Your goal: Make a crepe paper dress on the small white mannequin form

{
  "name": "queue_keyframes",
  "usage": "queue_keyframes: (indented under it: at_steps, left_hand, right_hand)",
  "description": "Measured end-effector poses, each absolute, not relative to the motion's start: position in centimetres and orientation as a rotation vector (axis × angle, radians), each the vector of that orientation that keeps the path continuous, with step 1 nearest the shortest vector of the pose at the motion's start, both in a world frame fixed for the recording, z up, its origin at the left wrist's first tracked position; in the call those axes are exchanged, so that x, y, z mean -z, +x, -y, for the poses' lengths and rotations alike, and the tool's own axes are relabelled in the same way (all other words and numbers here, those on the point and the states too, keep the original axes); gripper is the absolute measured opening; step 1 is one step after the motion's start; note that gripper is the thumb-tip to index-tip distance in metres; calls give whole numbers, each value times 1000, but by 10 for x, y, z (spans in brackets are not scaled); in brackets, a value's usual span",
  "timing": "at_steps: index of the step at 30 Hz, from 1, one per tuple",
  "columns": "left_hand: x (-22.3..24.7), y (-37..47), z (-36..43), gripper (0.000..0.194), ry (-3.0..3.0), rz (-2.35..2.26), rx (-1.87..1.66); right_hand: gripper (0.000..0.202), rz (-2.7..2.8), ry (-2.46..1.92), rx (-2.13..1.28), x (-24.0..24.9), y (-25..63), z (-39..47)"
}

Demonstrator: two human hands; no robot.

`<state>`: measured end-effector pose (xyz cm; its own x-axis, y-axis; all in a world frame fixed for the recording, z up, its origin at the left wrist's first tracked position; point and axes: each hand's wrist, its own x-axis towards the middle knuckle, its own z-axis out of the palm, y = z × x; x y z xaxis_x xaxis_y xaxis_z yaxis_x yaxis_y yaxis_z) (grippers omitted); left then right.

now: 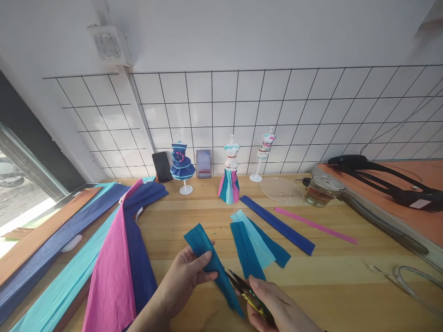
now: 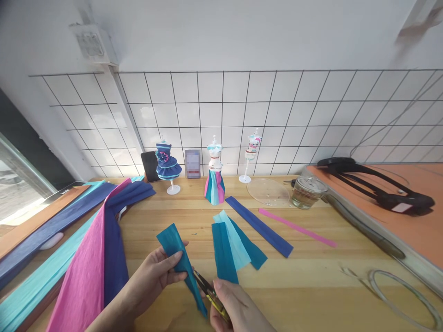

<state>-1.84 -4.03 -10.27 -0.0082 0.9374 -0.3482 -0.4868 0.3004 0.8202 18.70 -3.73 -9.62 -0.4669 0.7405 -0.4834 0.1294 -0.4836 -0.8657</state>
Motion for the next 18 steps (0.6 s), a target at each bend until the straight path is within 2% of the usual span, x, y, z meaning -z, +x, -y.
queue_keyframes:
  at_steps: [3,9,14,18]
  left_hand:
    - [102,-18,41,29,574,-1071,-1194]
    - [100,-18,39,32,683,-1041,-1126]
    - [101,-19,38,32,678,-1028,-1130]
    - [101,-18,39,30,695,-1052,-1126]
  right_hand:
    - [55,1519,-1296,-1793,94,187,36]
    - [37,2063,-1166,-1000,110,195,30]
    - [36,2276,-1064,-494,122,199,26]
    - [39,2277,-959,-270,114,195,28]
